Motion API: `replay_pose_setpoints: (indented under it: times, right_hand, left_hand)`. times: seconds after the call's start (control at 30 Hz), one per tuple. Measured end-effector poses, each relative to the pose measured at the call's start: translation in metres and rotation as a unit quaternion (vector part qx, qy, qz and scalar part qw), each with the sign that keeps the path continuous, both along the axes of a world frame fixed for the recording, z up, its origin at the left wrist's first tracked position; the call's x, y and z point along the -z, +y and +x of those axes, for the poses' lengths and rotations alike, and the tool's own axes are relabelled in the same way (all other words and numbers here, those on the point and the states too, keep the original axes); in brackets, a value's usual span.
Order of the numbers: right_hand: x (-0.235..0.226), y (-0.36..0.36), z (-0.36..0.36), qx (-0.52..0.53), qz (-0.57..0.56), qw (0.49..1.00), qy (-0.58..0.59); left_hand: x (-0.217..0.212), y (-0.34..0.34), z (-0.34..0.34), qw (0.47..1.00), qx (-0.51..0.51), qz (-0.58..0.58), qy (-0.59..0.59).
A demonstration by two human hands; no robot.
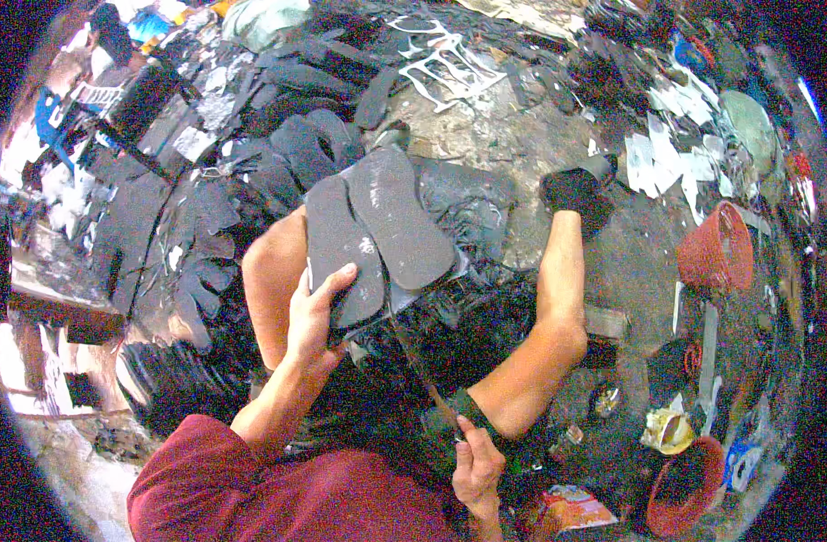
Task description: The person sits on the floor and uses a knife to trim the edges of black rubber shoe soles. They then gather the trimmed soles and stack them into neat piles.
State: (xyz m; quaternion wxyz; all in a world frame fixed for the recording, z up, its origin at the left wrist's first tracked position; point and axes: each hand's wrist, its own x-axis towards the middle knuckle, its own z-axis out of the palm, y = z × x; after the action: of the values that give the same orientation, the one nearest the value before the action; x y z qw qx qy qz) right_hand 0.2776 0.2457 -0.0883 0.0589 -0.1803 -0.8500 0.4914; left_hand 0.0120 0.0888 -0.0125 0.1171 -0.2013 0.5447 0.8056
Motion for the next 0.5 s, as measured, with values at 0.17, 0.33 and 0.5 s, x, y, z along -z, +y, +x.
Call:
replay_pose_setpoints:
  times: [0.17,0.33,0.5]
  right_hand:
    - [-0.008,-0.012,-0.019,-0.017,0.048,0.998,0.027]
    - [0.000,-0.025,-0.055,-0.004,0.058,0.996,0.071]
    - [0.013,-0.030,-0.095,-0.028,0.054,0.995,0.077]
  left_hand:
    - [0.013,-0.010,0.016,0.999,0.014,0.003,-0.042]
    - [0.012,-0.005,0.023,0.999,-0.023,-0.029,-0.001]
    - [0.023,-0.017,0.025,0.999,-0.006,-0.046,0.003]
